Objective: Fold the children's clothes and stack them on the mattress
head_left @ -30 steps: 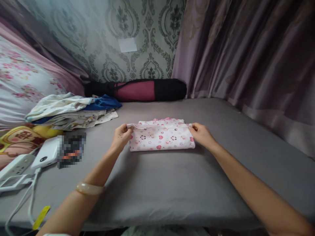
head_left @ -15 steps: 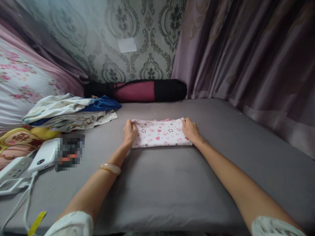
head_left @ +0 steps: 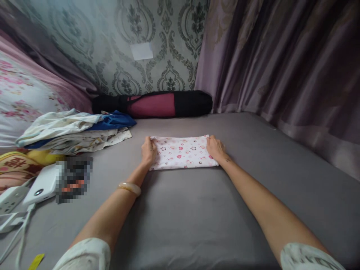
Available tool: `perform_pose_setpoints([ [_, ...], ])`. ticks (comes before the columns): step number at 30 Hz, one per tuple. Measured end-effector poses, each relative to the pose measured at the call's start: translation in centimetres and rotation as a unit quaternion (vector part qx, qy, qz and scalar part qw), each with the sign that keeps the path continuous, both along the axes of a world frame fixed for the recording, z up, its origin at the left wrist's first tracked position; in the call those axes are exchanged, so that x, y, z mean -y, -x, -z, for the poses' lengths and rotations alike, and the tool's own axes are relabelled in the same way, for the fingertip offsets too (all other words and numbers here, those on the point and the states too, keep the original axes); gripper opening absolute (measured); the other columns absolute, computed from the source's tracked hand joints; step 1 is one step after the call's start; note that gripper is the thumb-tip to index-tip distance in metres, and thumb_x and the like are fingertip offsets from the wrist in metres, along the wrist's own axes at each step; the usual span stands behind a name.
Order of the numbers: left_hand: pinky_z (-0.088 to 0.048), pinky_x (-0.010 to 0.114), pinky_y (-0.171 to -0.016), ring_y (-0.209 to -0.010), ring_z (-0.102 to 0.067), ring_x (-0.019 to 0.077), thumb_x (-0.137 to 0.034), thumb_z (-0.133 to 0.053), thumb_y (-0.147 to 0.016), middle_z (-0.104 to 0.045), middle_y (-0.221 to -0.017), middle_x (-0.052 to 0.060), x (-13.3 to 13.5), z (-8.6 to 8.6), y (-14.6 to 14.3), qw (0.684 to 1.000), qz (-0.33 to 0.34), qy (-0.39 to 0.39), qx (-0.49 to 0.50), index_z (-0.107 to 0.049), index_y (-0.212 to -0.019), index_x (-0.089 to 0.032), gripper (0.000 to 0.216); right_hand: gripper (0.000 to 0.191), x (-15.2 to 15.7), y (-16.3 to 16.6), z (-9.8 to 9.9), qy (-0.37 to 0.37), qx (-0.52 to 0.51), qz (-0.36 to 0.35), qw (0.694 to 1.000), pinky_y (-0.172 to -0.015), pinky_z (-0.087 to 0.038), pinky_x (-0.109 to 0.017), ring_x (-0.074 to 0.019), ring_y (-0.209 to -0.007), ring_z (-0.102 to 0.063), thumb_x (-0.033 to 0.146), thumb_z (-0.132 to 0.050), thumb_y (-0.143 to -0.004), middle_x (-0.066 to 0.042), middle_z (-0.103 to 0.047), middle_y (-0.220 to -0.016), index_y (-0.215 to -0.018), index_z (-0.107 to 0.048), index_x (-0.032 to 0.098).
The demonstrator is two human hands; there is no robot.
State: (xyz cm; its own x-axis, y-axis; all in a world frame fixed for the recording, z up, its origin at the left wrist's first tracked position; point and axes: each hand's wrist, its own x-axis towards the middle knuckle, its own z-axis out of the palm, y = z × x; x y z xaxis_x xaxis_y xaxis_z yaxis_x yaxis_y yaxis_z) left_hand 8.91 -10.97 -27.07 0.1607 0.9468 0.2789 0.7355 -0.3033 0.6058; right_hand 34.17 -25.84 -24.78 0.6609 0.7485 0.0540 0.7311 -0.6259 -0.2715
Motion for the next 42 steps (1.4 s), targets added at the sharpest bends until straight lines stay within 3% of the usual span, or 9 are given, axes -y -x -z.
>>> perform_pose_setpoints([
  [7, -0.044, 0.034, -0.071, -0.087, -0.066, 0.0293, -0.029, -0.039, -0.093, -0.069, -0.090, 0.017, 0.1, 0.0, -0.4, 0.996, -0.035, 0.036, -0.077, -0.052, -0.102, -0.017, 0.020, 0.040, -0.8, -0.2, 0.6, 0.022, -0.031, 0.041, 0.998, -0.089, -0.046, -0.041, -0.0324, -0.108, -0.063, 0.034, -0.033, -0.099, -0.023, -0.067, -0.112, -0.120, -0.056, 0.010],
  [14, -0.047, 0.039, -0.076, -0.095, -0.065, 0.0326, -0.035, -0.041, -0.092, -0.067, -0.095, 0.019, -0.4, 0.1, 0.0, 0.995, -0.030, 0.060, -0.072, -0.053, -0.098, -0.017, 0.023, 0.043, -1.0, -1.1, 0.7, 0.008, -0.066, 0.047, 0.997, -0.089, -0.046, -0.039, -0.0309, -0.110, -0.062, 0.039, -0.036, -0.098, -0.022, -0.066, -0.116, -0.121, -0.059, 0.011],
  [17, -0.046, 0.040, -0.085, -0.104, -0.061, 0.0326, -0.037, -0.047, -0.090, -0.062, -0.106, 0.021, 0.4, -0.6, 0.5, 0.996, -0.014, 0.006, -0.087, -0.052, -0.106, -0.012, 0.030, 0.052, -0.9, -2.2, 0.7, 0.002, -0.111, 0.036, 0.993, -0.088, -0.046, -0.036, -0.0305, -0.112, -0.061, 0.043, -0.028, -0.100, -0.022, -0.066, -0.118, -0.115, -0.065, 0.010],
  [20, -0.043, 0.043, -0.093, -0.113, -0.055, 0.0335, -0.032, -0.047, -0.090, -0.055, -0.117, 0.024, 2.4, -1.6, 0.3, 0.987, 0.041, -0.064, -0.143, -0.051, -0.112, -0.009, 0.032, 0.056, -0.6, -2.6, 0.8, -0.011, -0.139, 0.021, 0.990, -0.085, -0.047, -0.034, -0.0307, -0.111, -0.062, 0.040, -0.023, -0.100, -0.022, -0.067, -0.116, -0.108, -0.068, 0.009],
  [24, -0.044, 0.040, -0.096, -0.115, -0.055, 0.0281, -0.022, -0.042, -0.092, -0.058, -0.119, 0.019, 6.2, -2.2, -1.6, 0.951, 0.230, -0.050, -0.200, -0.048, -0.119, -0.012, 0.029, 0.041, -0.6, -1.7, 1.0, -0.009, -0.087, 0.018, 0.996, -0.086, -0.047, -0.035, -0.0299, -0.109, -0.062, 0.035, -0.035, -0.098, -0.019, -0.067, -0.116, -0.114, -0.064, 0.012],
  [27, -0.039, 0.039, -0.103, -0.126, -0.049, 0.0250, -0.022, -0.036, -0.095, -0.054, -0.132, 0.018, 8.5, -1.8, -3.5, 0.919, 0.318, -0.059, -0.225, -0.043, -0.129, -0.013, 0.036, 0.036, -0.9, -1.0, 0.9, -0.009, -0.042, 0.019, 0.999, -0.087, -0.047, -0.036, -0.0294, -0.109, -0.062, 0.034, -0.040, -0.097, -0.019, -0.065, -0.117, -0.117, -0.060, 0.012],
  [31, -0.026, 0.046, -0.115, -0.142, -0.031, 0.0290, -0.035, -0.029, -0.099, -0.039, -0.150, 0.018, 9.6, -0.7, -5.1, 0.913, 0.310, -0.047, -0.262, -0.037, -0.141, -0.010, 0.049, 0.031, -1.2, -0.7, 0.7, -0.023, -0.004, 0.007, 1.000, -0.086, -0.047, -0.036, -0.0282, -0.108, -0.062, 0.029, -0.040, -0.098, -0.019, -0.064, -0.116, -0.119, -0.057, 0.012],
  [36, -0.016, 0.049, -0.118, -0.146, -0.020, 0.0313, -0.048, -0.020, -0.099, -0.028, -0.157, 0.016, 9.4, 0.7, -5.4, 0.917, 0.276, -0.023, -0.286, -0.031, -0.147, -0.010, 0.062, 0.033, -1.1, -0.8, 1.5, -0.021, 0.001, 0.024, 0.999, -0.086, -0.046, -0.037, -0.0284, -0.107, -0.063, 0.029, -0.035, -0.100, -0.019, -0.064, -0.117, -0.120, -0.056, 0.013],
  [42, -0.019, 0.047, -0.118, -0.146, -0.023, 0.0295, -0.046, -0.026, -0.099, -0.030, -0.156, 0.016, 9.0, -0.4, -5.1, 0.913, 0.294, 0.008, -0.283, -0.034, -0.145, -0.009, 0.060, 0.036, -0.6, -0.7, 0.8, -0.014, -0.013, 0.024, 1.000, -0.085, -0.045, -0.038, -0.0298, -0.107, -0.063, 0.029, -0.034, -0.099, -0.020, -0.065, -0.114, -0.120, -0.056, 0.011],
])
